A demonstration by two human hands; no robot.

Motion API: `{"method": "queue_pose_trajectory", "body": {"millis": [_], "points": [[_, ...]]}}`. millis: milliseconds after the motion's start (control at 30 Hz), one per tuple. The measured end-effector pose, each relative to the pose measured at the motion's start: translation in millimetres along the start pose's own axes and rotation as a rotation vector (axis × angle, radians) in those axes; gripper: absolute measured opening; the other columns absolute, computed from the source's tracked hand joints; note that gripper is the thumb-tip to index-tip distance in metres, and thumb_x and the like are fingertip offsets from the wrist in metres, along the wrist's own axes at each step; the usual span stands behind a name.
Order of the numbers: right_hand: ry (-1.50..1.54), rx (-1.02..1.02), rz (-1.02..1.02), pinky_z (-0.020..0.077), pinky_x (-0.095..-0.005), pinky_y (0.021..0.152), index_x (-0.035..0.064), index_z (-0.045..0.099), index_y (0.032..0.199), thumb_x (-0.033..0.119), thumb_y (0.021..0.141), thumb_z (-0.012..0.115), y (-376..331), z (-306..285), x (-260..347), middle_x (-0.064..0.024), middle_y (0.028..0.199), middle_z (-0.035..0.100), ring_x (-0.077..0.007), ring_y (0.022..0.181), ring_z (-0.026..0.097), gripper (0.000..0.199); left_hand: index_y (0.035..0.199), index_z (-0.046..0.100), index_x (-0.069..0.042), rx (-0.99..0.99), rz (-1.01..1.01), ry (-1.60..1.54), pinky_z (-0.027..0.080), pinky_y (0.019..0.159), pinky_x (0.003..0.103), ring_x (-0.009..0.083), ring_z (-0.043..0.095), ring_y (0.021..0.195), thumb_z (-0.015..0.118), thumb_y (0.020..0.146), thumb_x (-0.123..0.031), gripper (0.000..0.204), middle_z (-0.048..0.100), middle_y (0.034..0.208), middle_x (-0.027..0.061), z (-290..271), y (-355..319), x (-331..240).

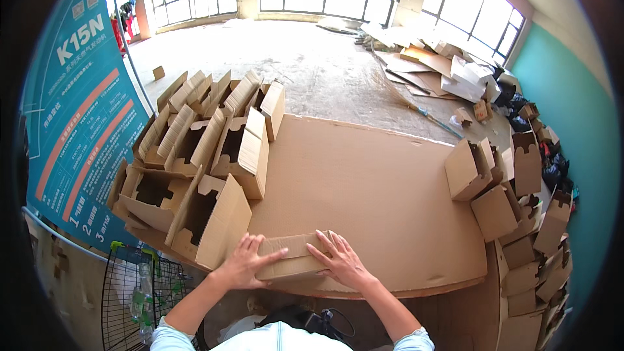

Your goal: The person takes plastic bottles from a shopping cart and places them individually into cardboard boxes on a table, then moves the finished boxes to a stack.

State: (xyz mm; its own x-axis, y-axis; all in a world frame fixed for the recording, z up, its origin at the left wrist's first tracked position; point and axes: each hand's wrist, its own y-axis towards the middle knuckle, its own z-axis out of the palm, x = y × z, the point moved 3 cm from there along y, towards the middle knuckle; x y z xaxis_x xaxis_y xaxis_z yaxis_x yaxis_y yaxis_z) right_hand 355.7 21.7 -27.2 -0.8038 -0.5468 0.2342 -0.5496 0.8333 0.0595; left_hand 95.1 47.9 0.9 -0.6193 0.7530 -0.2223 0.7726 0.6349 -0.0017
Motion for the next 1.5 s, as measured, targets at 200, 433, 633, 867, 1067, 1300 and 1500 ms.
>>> {"method": "queue_pose_trajectory", "body": {"millis": [200,433,633,867,1067,1300,1500], "points": [[-0.217,-0.086,-0.115,0.0195,-0.0532,0.117,0.035,0.026,0.149,0.041,0.073,0.073,68.2,-5.3,-88.3,-0.0066,0.157,0.02,-0.03,0.144,0.021,0.089,0.141,0.047,-0.03,-0.367,-0.309,0.137,0.034,0.095,0.052,0.0409,0.039,0.113,0.065,0.081,-0.047,0.065,0.037,0.129,0.0284,27.0,31.5,-29.0],[0.035,-0.502,0.302,0.0177,-0.0487,0.117,0.0164,0.027,0.15,0.015,0.077,0.073,76.3,-3.1,-126.2,-0.0157,0.157,0.018,-0.0364,0.143,0.019,0.086,0.138,0.05,-0.026,-0.576,-0.691,0.141,0.031,0.099,0.055,0.0437,0.039,0.119,0.064,0.081,-0.046,0.061,0.037,0.133,0.0297,48.1,206.1,49.6],[-0.016,-0.244,0.464,0.0235,-0.0543,0.112,0.0145,0.042,0.142,0.025,0.082,0.064,-60.3,85.3,-77.9,-0.0187,0.149,0.033,-0.0401,0.136,0.03,0.064,0.145,0.04,-0.027,-0.454,-0.915,0.177,0.027,0.106,0.057,0.0473,0.035,0.129,0.057,0.086,-0.052,0.066,0.031,0.143,0.0315,23.4,322.1,166.7],[-0.064,-0.316,0.578,0.0283,-0.0508,0.111,0.0092,0.047,0.138,0.023,0.091,0.058,-91.6,74.2,-71.0,-0.0159,0.148,0.035,-0.0308,0.135,0.036,0.051,0.145,0.038,-0.029,-0.359,-1.109,0.241,0.034,0.1,0.057,0.0462,0.035,0.13,0.055,0.087,-0.058,0.067,0.027,0.146,0.0296,5.1,382.3,220.8],[0.011,-0.245,0.597,0.0244,-0.0512,0.112,0.0129,0.049,0.137,0.028,0.088,0.058,-92.3,77.0,-85.0,-0.0133,0.144,0.043,-0.0313,0.137,0.035,0.052,0.147,0.031,-0.028,-0.311,-1.037,0.095,0.036,0.098,0.066,0.0545,0.018,0.137,0.063,0.082,-0.057,0.078,0.013,0.151,0.0312,21.5,379.7,253.0],[0.235,-0.689,0.669,0.0255,-0.0447,0.114,0.0095,0.035,0.146,0.021,0.087,0.059,-123.1,73.9,-150.5,-0.0158,0.15,0.034,-0.031,0.14,0.031,0.065,0.148,0.028,-0.009,-0.508,-0.36,0.281,0.023,0.108,0.065,0.0507,0.009,0.142,0.068,0.077,-0.029,0.084,0.011,0.155,0.0273,59.2,294.5,91.7],[-0.538,-0.994,0.715,0.0391,-0.0421,0.105,0.0068,0.039,0.141,0.014,0.076,0.071,-161.5,-146.6,-367.4,-0.0171,0.143,0.043,-0.0327,0.129,0.044,0.074,0.138,0.048,-0.011,-0.118,-0.017,-0.316,0.02,0.112,0.06,0.0456,0.016,0.142,0.073,0.074,-0.019,0.069,0.025,0.152,0.0235,103.6,143.2,-123.4]]}}
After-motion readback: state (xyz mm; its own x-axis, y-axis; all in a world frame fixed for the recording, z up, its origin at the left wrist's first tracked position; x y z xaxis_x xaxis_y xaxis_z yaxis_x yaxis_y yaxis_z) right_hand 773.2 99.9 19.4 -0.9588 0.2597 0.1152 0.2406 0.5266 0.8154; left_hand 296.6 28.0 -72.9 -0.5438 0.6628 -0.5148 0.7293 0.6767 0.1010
